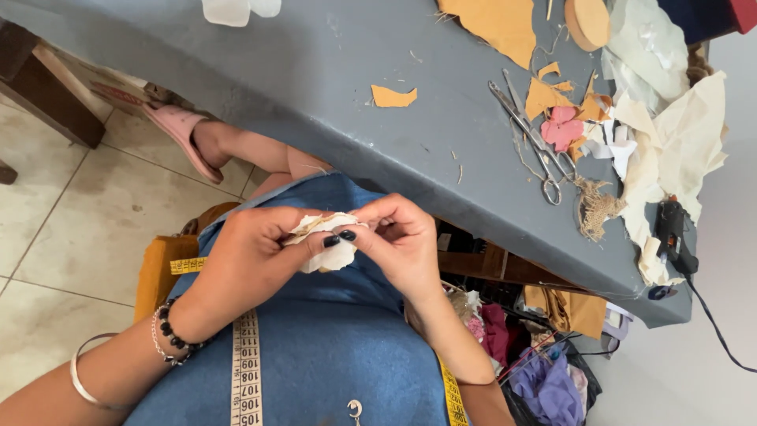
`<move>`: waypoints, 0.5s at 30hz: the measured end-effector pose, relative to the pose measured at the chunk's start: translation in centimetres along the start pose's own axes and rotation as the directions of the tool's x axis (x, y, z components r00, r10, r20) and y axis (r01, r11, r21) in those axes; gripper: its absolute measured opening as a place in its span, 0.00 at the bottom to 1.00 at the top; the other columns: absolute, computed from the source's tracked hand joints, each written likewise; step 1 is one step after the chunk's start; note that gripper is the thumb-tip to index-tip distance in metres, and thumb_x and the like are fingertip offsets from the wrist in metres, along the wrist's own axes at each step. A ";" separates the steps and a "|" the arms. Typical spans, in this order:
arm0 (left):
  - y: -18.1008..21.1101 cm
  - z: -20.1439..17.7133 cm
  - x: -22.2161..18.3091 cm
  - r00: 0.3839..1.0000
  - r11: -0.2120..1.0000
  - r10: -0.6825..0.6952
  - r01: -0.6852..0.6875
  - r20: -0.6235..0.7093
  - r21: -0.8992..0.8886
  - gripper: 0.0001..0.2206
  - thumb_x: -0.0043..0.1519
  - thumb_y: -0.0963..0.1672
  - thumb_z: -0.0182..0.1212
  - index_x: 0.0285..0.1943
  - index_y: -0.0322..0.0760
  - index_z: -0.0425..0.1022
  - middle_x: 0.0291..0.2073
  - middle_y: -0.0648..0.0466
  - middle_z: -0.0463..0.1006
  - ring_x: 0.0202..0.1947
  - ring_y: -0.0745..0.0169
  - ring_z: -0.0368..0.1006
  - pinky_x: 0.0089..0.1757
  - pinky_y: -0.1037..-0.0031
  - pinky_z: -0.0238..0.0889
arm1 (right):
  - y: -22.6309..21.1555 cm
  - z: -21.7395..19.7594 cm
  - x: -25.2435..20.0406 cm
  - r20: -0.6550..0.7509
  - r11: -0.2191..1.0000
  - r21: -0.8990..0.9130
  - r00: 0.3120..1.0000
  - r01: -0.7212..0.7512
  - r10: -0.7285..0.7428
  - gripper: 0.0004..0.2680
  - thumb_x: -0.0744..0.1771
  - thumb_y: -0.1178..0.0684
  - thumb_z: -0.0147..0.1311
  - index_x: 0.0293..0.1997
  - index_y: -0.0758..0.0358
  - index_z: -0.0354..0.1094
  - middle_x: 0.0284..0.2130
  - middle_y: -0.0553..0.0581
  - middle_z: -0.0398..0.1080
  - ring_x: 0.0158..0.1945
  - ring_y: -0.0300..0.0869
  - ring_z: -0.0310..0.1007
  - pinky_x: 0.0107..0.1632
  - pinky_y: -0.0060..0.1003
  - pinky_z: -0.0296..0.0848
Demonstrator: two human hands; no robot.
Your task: Crafting decorative flowers from fabric using scissors and a hot glue gun
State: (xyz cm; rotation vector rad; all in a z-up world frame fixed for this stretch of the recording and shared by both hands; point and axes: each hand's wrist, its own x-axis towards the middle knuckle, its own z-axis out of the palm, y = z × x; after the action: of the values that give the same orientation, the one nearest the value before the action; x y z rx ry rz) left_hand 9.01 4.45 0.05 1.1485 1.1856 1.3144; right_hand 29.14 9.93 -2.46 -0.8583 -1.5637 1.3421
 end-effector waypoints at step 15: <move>-2.6 0.3 -0.7 0.996 0.995 -0.050 0.044 -0.070 -0.092 0.08 0.58 0.40 0.66 0.45 0.30 0.85 0.21 0.44 0.84 0.26 0.66 0.74 0.31 0.72 0.72 | 0.9 -0.5 -0.5 0.031 0.989 -0.147 0.999 0.016 -0.012 0.11 0.64 0.61 0.67 0.49 0.74 0.74 0.30 0.61 0.77 0.34 0.37 0.76 0.39 0.35 0.81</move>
State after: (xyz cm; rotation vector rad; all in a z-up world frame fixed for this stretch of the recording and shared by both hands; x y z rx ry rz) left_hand 9.49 3.89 -2.58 1.0102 1.1864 1.3696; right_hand 29.78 9.86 -3.39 -0.9186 -1.7058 1.2471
